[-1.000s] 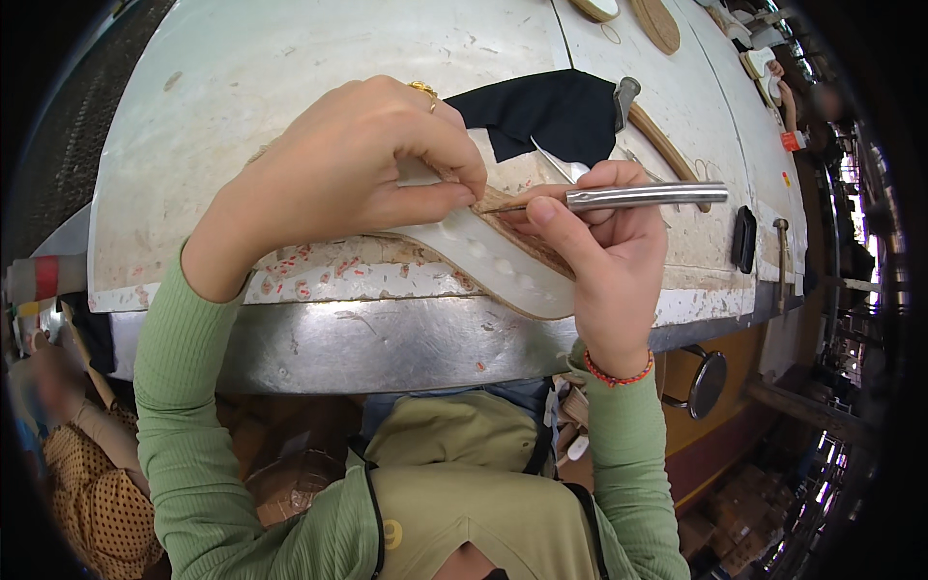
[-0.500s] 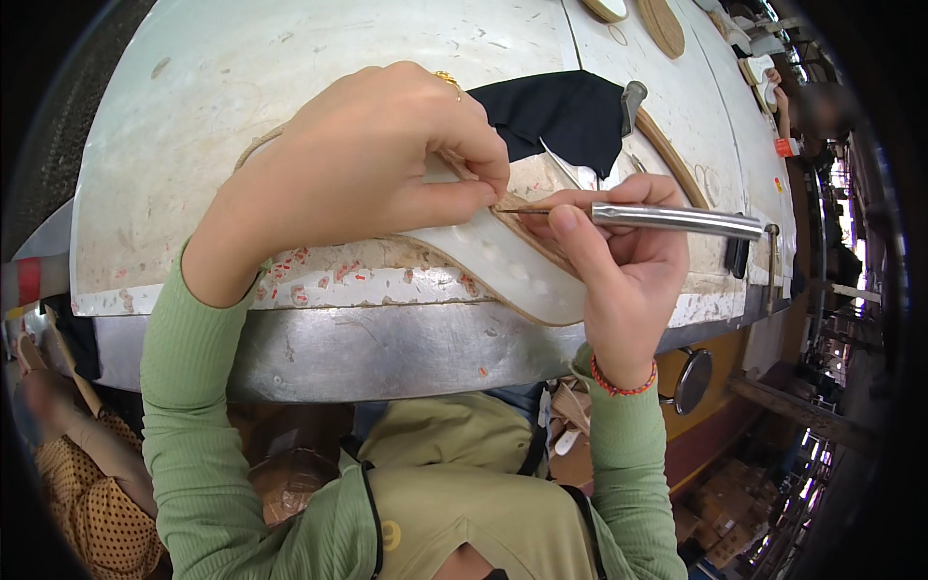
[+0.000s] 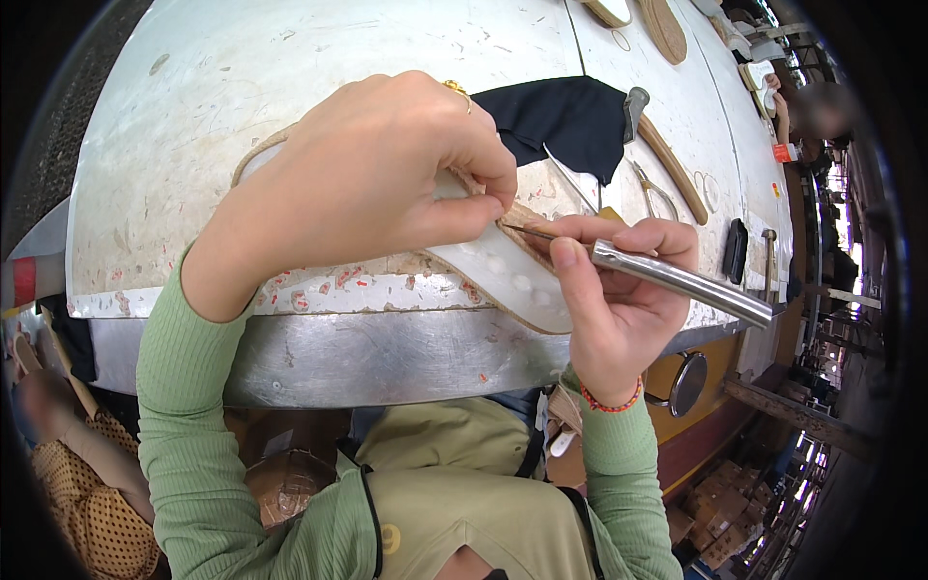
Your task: The person stitches the edge of a woven espadrille shoe using a curved awl and thread. They repeatedly pierce the sole edge, pull the thread through, and tighten the stitches along the perimeter.
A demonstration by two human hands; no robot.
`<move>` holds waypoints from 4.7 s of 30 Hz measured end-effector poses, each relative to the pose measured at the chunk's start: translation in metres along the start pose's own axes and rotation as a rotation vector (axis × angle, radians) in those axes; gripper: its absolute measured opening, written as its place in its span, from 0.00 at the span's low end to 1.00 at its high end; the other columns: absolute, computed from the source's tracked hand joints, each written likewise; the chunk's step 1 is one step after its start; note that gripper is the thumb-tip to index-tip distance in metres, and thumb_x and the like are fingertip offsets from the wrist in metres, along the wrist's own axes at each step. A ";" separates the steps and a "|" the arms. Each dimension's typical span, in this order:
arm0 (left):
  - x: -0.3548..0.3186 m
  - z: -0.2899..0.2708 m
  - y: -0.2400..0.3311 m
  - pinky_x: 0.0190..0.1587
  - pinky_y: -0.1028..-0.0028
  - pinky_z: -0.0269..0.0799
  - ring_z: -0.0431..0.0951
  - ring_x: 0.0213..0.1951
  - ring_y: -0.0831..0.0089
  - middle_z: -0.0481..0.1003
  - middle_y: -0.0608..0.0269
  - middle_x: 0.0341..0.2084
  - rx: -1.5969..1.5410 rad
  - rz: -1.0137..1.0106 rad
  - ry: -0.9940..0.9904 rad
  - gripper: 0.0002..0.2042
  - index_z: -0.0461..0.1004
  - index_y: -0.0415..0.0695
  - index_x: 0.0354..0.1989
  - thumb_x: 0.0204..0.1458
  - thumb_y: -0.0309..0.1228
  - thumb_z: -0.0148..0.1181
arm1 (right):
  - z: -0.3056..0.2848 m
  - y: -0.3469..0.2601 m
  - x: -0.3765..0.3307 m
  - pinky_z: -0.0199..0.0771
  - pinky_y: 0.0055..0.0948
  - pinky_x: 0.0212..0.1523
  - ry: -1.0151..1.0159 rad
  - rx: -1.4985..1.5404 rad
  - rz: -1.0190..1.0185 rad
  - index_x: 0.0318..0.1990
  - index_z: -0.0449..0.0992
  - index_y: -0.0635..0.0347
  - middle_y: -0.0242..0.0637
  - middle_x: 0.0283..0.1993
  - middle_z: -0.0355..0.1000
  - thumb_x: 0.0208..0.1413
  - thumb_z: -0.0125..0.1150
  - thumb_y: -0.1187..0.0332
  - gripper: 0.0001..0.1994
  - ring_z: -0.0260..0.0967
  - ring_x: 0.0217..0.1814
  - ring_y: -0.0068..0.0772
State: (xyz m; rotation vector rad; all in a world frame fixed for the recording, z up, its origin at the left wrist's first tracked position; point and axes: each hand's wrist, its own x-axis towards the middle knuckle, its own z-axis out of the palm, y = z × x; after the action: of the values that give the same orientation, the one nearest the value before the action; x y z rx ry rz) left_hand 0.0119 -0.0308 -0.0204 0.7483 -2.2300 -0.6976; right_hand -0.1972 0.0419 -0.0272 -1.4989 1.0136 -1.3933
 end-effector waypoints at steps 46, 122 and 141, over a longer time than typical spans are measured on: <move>-0.009 -0.001 0.018 0.33 0.69 0.72 0.77 0.28 0.65 0.77 0.66 0.26 0.123 -0.035 -0.042 0.02 0.79 0.44 0.25 0.42 0.27 0.65 | -0.003 -0.004 -0.009 0.80 0.24 0.44 -0.069 0.080 0.115 0.43 0.55 0.58 0.57 0.41 0.76 0.55 0.56 0.87 0.18 0.78 0.45 0.37; -0.015 0.001 0.042 0.34 0.71 0.72 0.79 0.32 0.66 0.79 0.67 0.36 0.200 -0.130 -0.104 0.09 0.80 0.48 0.29 0.35 0.26 0.69 | -0.004 0.002 -0.010 0.75 0.20 0.43 -0.093 0.299 0.308 0.46 0.56 0.61 0.45 0.42 0.74 0.56 0.57 0.84 0.17 0.73 0.44 0.22; -0.014 0.001 0.042 0.33 0.72 0.72 0.78 0.32 0.67 0.79 0.68 0.36 0.226 -0.113 -0.100 0.07 0.80 0.48 0.25 0.35 0.26 0.69 | -0.003 0.007 -0.010 0.74 0.18 0.40 -0.104 0.281 0.235 0.47 0.55 0.59 0.44 0.42 0.74 0.57 0.56 0.85 0.18 0.72 0.41 0.18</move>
State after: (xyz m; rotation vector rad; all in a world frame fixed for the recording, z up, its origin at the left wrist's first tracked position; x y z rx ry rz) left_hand 0.0063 0.0082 0.0007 0.9753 -2.3992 -0.5524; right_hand -0.2005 0.0492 -0.0368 -1.1924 0.8588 -1.2216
